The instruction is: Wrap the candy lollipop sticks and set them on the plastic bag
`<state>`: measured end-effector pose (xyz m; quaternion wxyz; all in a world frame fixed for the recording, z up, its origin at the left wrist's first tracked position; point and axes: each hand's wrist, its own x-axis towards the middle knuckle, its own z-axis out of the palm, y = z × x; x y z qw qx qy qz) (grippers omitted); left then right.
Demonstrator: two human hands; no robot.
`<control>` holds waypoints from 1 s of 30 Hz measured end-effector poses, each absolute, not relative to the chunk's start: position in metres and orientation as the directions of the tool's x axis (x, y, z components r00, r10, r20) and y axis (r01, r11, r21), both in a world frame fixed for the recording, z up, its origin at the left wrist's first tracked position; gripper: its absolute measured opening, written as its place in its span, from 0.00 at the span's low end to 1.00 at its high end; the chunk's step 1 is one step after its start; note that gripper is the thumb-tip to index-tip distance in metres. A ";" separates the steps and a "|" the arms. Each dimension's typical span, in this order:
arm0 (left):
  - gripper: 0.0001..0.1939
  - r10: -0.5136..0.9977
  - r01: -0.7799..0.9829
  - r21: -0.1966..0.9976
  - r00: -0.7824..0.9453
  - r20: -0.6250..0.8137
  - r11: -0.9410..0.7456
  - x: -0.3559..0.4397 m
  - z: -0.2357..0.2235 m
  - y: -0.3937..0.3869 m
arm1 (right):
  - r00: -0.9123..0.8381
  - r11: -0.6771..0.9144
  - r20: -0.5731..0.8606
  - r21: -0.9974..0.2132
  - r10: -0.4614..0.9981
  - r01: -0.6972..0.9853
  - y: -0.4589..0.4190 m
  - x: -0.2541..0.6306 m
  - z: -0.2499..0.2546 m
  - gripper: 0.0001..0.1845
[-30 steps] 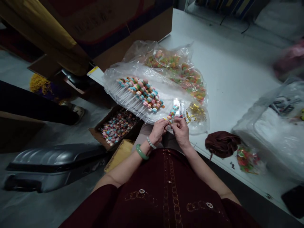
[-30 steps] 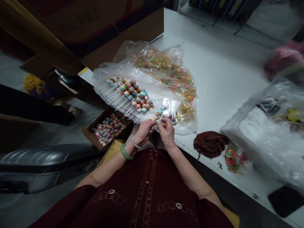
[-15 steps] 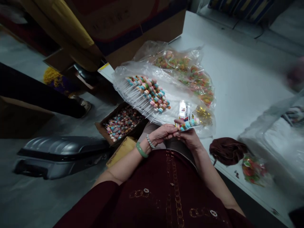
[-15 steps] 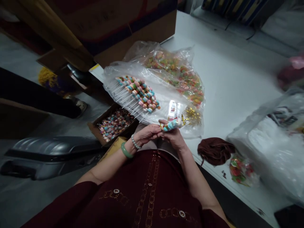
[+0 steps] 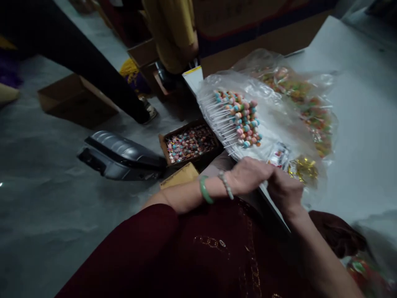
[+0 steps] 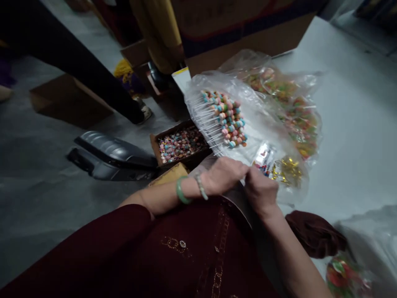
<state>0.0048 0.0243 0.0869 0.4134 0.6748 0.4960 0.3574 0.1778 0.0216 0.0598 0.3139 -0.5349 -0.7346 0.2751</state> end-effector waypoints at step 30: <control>0.14 0.887 0.202 0.978 0.440 -0.140 0.054 -0.053 0.024 0.015 | -0.525 -0.527 -0.525 -0.834 0.670 0.162 0.012 0.149 0.009 0.16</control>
